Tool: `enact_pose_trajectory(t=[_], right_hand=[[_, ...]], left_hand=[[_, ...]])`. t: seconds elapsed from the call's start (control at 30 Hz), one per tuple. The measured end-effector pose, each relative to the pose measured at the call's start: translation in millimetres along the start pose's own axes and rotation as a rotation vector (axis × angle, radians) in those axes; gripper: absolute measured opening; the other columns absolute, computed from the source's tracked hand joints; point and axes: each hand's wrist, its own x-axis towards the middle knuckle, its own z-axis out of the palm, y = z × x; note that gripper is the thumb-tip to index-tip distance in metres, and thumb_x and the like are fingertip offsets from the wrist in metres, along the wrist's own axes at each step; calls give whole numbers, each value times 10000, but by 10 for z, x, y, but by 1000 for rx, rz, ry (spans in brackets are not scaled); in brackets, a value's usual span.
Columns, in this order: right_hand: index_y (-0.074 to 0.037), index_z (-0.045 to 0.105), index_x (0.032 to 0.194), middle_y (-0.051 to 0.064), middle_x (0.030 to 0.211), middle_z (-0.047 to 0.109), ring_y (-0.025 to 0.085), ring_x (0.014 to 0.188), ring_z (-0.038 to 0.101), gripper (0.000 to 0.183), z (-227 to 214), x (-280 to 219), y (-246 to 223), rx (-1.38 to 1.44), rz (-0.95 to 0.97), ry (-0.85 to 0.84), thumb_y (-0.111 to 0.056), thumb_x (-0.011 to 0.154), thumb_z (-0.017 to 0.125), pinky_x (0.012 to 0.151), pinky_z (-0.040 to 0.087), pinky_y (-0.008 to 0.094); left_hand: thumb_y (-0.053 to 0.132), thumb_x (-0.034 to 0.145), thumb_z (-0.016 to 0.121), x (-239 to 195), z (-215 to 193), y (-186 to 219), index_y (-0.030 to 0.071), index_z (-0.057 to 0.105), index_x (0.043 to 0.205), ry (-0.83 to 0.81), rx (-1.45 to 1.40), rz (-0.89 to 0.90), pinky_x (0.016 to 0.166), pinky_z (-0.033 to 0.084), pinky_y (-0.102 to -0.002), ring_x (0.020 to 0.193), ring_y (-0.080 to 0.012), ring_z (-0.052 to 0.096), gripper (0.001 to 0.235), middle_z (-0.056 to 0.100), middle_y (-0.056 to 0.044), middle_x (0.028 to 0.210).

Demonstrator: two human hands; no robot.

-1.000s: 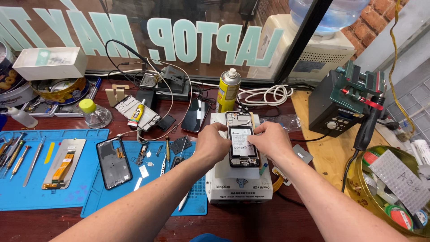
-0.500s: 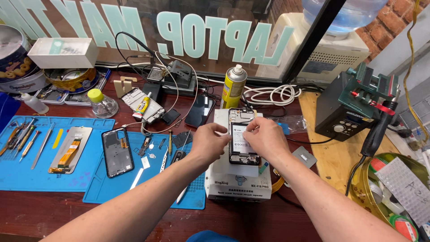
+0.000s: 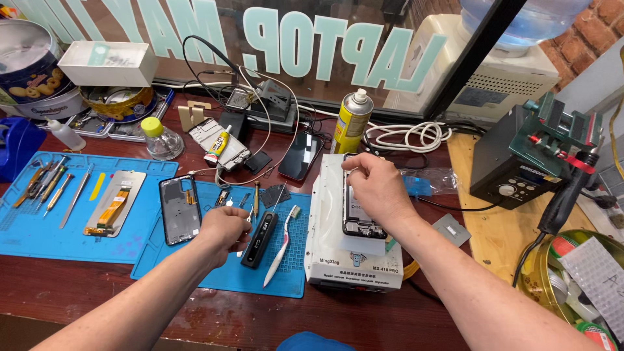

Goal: The person repairs a smartphone by connecting internal ribbon cables, applying adhesive to a component, and reattaching parts. They handle the phone chassis, battery, and small connectors while working at a cluttered repair bench.

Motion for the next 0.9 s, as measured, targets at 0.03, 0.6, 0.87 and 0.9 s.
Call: enact_pose_trajectory(t=[0.03, 0.6, 0.87, 0.9], right_hand=[[-72, 753, 1064, 85, 876, 772, 165, 753, 722, 264, 30, 8, -3, -30, -65, 25, -139, 877, 579, 728, 579, 327], [-107, 779, 1046, 72, 836, 787, 190, 777, 758, 244, 307, 29, 61, -232, 108, 6, -221, 860, 668, 746, 579, 334], [-104, 765, 1054, 73, 845, 786, 225, 792, 787, 248, 215, -30, 78, -95, 49, 191, -208, 875, 629, 744, 611, 366], [-120, 769, 1061, 81, 839, 779, 244, 788, 774, 248, 166, -50, 58, -159, 79, 204, -211, 867, 644, 742, 605, 377]], left_hand=[[-25, 927, 615, 60, -48, -1, 50, 669, 1156, 8, 5, 0, 581, 531, -322, 663, -161, 595, 247, 669, -85, 876], [213, 898, 742, 163, 455, 613, 14, 697, 1032, -298, 74, 201, 562, 547, -310, 645, -159, 615, 244, 682, -89, 870], [248, 824, 819, -406, 1003, 875, 44, 493, 1408, -341, 283, 305, 567, 589, -350, 725, -212, 720, 699, 738, -154, 1014], [250, 814, 824, -445, 1037, 883, 53, 482, 1410, -332, 296, 318, 567, 593, -348, 723, -207, 720, 715, 737, -148, 1008]])
